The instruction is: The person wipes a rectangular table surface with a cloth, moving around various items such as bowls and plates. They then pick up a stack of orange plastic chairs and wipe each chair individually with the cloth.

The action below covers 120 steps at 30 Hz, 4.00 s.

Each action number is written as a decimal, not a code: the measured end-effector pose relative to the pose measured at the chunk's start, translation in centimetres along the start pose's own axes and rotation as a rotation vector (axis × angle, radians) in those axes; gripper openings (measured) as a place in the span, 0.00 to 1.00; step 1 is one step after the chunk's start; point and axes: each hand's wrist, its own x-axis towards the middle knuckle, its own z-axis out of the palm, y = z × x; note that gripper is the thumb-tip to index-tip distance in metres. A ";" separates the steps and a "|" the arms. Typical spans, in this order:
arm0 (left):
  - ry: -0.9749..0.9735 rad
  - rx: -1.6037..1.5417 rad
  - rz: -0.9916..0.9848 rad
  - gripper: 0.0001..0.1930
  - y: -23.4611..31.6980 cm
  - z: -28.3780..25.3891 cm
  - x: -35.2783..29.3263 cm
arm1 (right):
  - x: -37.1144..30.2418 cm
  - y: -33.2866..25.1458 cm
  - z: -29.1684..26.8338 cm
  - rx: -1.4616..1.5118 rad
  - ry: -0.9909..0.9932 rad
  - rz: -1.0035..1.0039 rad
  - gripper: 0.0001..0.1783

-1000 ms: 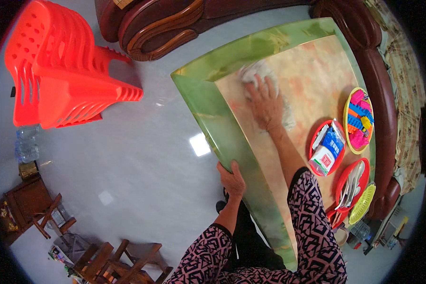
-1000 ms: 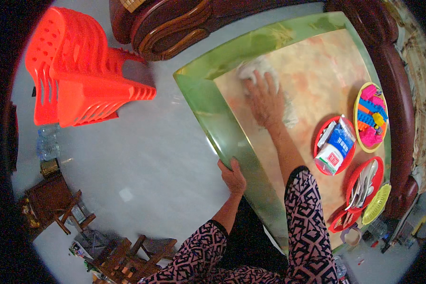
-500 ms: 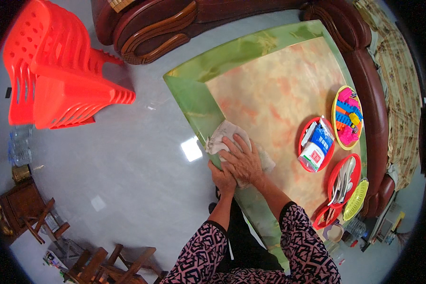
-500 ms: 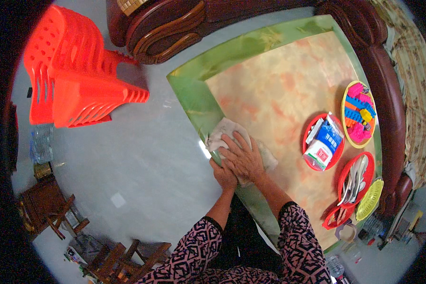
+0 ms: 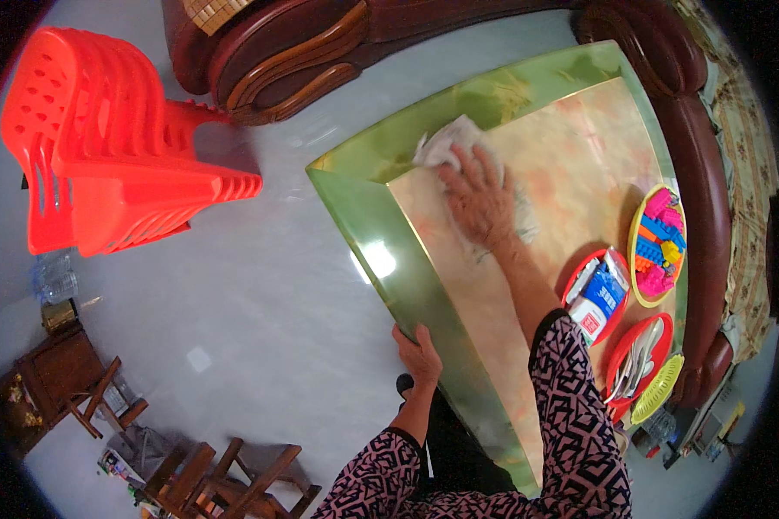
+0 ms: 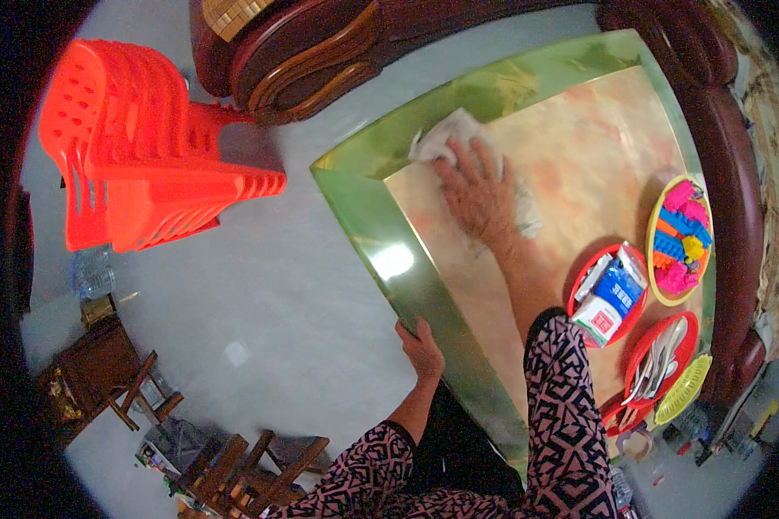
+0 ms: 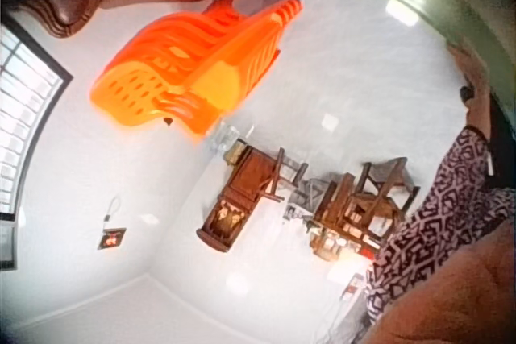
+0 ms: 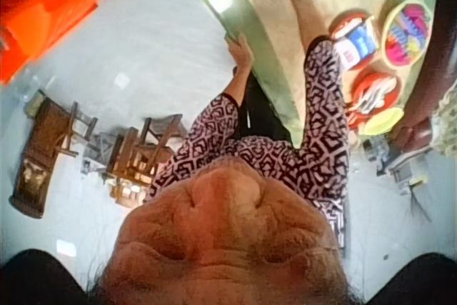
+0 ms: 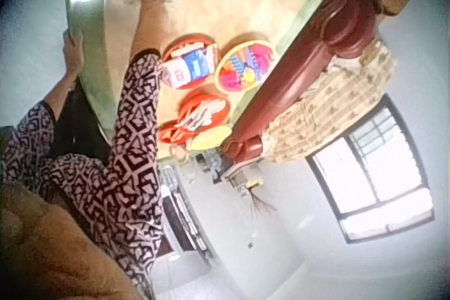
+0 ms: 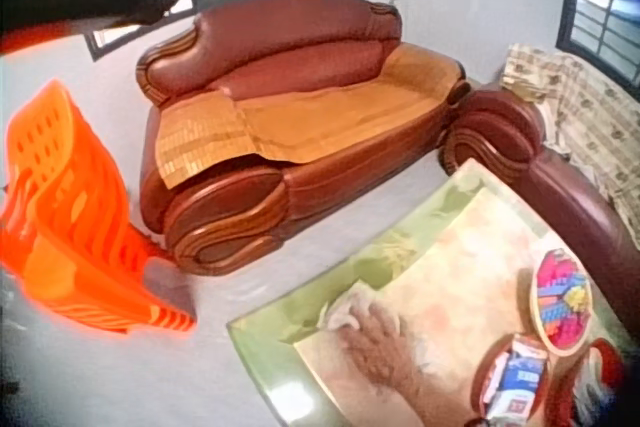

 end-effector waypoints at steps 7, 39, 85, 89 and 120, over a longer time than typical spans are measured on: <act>0.011 0.027 0.024 0.26 -0.6 0.2 -0.1 | 7.9 4.0 1.5 -0.084 0.169 0.212 0.25; 0.008 -0.072 0.163 0.23 -0.9 0.4 0.2 | -11.9 -9.6 -1.5 0.164 -0.122 -0.295 0.21; -0.207 -0.602 -0.563 0.41 -7.4 -9.7 -3.6 | -19.4 -17.3 -1.1 -0.447 -0.723 -0.875 0.14; -0.217 -0.558 -0.610 0.38 -9.1 -9.1 -4.7 | -25.3 -13.1 -1.4 -0.076 -0.420 -0.758 0.12; -0.069 -0.200 0.034 0.35 5.2 -0.1 8.7 | -9.7 2.0 0.2 -0.151 0.213 0.681 0.33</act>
